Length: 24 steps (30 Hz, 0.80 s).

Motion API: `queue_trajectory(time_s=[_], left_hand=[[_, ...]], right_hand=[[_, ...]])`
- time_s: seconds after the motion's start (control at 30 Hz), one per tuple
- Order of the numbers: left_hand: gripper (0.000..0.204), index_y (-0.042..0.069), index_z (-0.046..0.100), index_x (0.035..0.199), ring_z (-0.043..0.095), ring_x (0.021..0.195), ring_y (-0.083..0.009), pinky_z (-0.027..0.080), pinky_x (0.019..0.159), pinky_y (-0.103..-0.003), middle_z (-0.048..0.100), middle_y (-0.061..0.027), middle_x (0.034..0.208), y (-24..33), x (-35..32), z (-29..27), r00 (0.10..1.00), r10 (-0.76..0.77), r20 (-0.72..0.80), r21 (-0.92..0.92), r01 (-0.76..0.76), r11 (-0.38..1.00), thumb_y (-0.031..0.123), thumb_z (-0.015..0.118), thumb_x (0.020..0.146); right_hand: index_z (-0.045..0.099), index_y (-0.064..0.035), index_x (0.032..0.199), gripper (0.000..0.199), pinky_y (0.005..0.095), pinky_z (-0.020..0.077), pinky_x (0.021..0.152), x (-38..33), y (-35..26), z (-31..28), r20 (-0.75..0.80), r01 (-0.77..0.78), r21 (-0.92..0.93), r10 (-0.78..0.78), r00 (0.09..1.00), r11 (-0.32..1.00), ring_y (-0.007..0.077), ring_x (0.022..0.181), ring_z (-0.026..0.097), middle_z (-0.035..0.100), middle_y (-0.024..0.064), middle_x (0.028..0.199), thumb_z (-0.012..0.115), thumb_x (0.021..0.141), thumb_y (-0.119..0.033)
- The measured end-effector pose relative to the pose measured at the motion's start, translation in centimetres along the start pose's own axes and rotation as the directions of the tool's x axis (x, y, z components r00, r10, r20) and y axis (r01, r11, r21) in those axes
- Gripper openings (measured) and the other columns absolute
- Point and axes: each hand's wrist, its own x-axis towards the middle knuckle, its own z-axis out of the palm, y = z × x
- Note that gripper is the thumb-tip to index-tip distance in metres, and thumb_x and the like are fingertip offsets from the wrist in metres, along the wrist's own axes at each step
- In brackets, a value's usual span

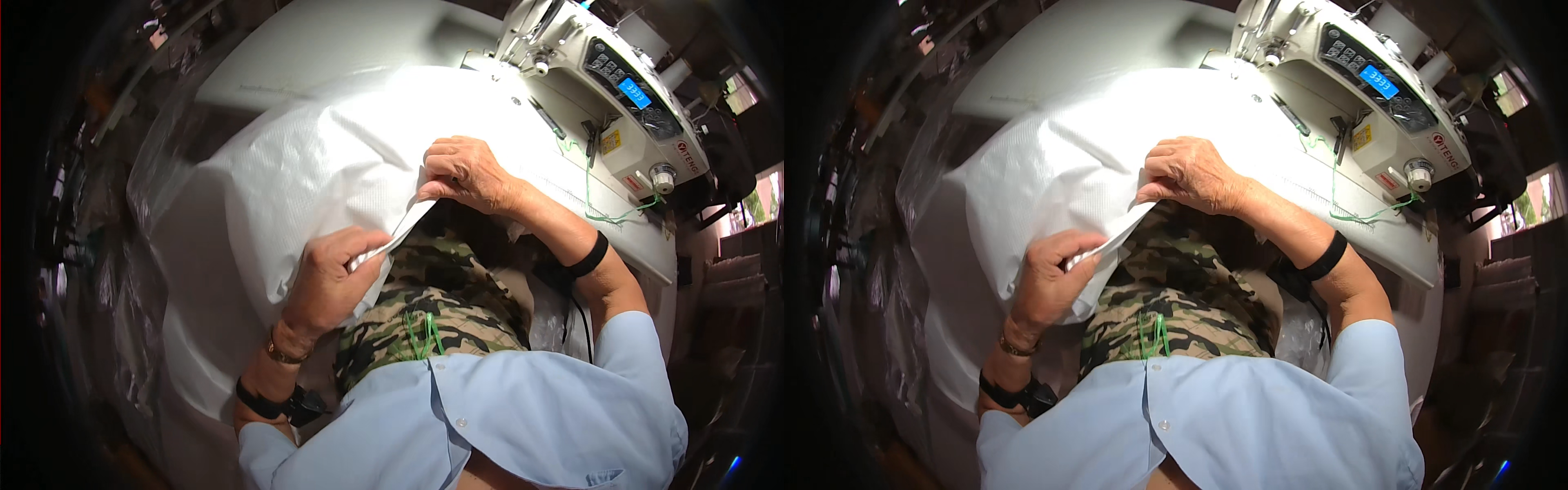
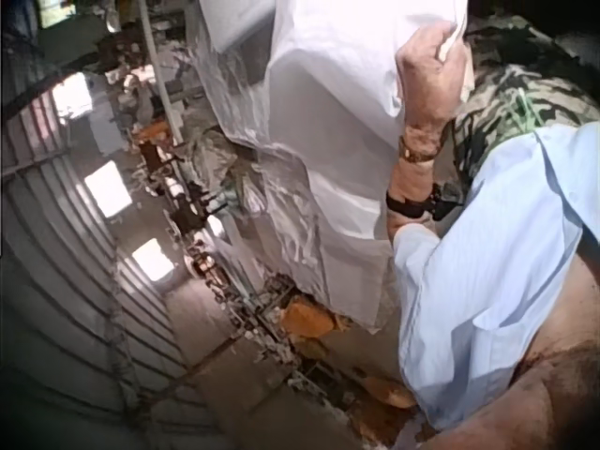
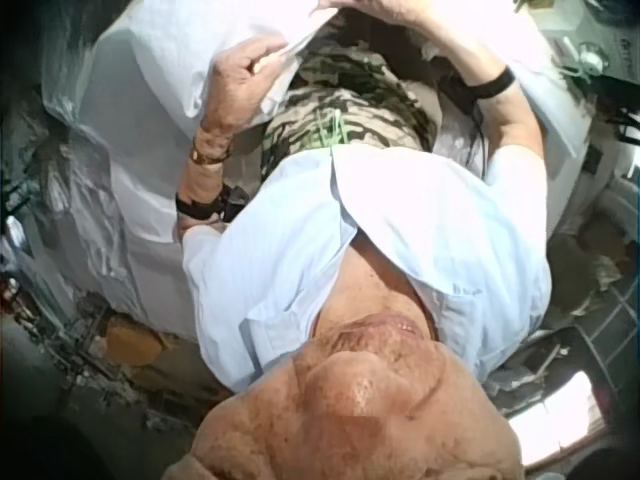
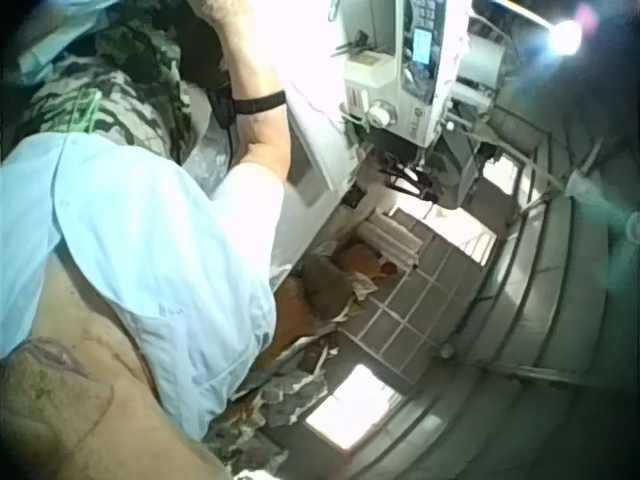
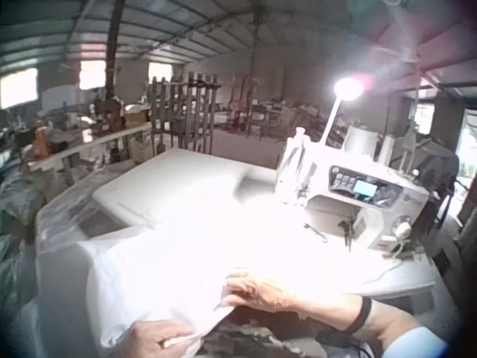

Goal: The person folds the edges of a white plastic sheet and guides it through a sewing machine to stitch the seams. They repeatedly reposition and smooth the material by hand, aligning new sections to continue sewing along the edges.

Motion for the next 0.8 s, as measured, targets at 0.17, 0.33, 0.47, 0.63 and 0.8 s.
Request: queue_trajectory(time_s=[0.17,0.33,0.47,0.63,0.8], left_hand=[[0.018,-0.005,0.069,0.100,0.046,0.059,-0.0102,0.036,0.054,-0.026,0.061,-0.0063,0.074,0.0,0.0,-0.5,0.999,-0.024,-0.032,0.029,0.025,0.999,0.001,0.066,0.083],[0.020,-0.004,0.069,0.100,0.046,0.052,-0.0142,0.035,0.049,-0.029,0.055,-0.0095,0.067,-0.6,0.0,-0.9,0.999,0.014,-0.050,0.083,-0.010,0.997,-0.005,0.065,0.081],[0.018,-0.003,0.070,0.099,0.045,0.052,-0.0111,0.034,0.048,-0.027,0.055,-0.0069,0.066,-0.8,0.0,-1.0,0.997,-0.028,-0.067,0.029,0.030,0.999,-0.005,0.066,0.081],[0.016,-0.004,0.070,0.098,0.046,0.061,-0.0075,0.035,0.055,-0.025,0.054,-0.0023,0.068,-0.4,-0.4,-1.2,0.987,-0.159,-0.025,0.054,0.160,0.986,-0.002,0.065,0.082],[0.018,-0.004,0.069,0.099,0.044,0.060,-0.0086,0.033,0.053,-0.026,0.053,-0.0028,0.068,-0.7,-0.7,-1.0,0.990,-0.144,-0.008,0.091,0.144,0.985,-0.001,0.066,0.081]], right_hand=[[0.051,-0.0085,0.066,0.048,0.0361,0.0434,0.064,-0.1,3.4,-0.7,-0.070,-0.025,-0.009,0.025,0.997,1.000,0.0266,0.067,0.053,0.050,0.0055,0.066,0.072,0.076,-0.051],[0.055,-0.0090,0.069,0.051,0.0371,0.0462,0.066,-0.1,6.2,-2.0,-0.020,-0.080,-0.027,0.079,0.997,0.996,0.0267,0.070,0.058,0.055,0.0048,0.068,0.070,0.075,-0.058],[0.049,-0.0070,0.069,0.054,0.0377,0.0448,0.064,-0.4,8.2,-2.7,-0.071,-0.080,0.005,0.080,0.994,0.997,0.0281,0.068,0.053,0.052,0.0057,0.069,0.071,0.073,-0.057],[0.055,-0.0082,0.075,0.054,0.0385,0.0466,0.066,-0.7,10.5,-3.7,-0.062,-0.105,0.000,0.105,0.993,0.994,0.0280,0.073,0.057,0.055,0.0066,0.072,0.070,0.074,-0.060],[0.049,-0.0076,0.076,0.053,0.0390,0.0453,0.071,-0.9,12.4,-4.3,-0.092,-0.075,-0.064,0.069,0.993,0.995,0.0284,0.074,0.054,0.052,0.0069,0.073,0.070,0.073,-0.056]])
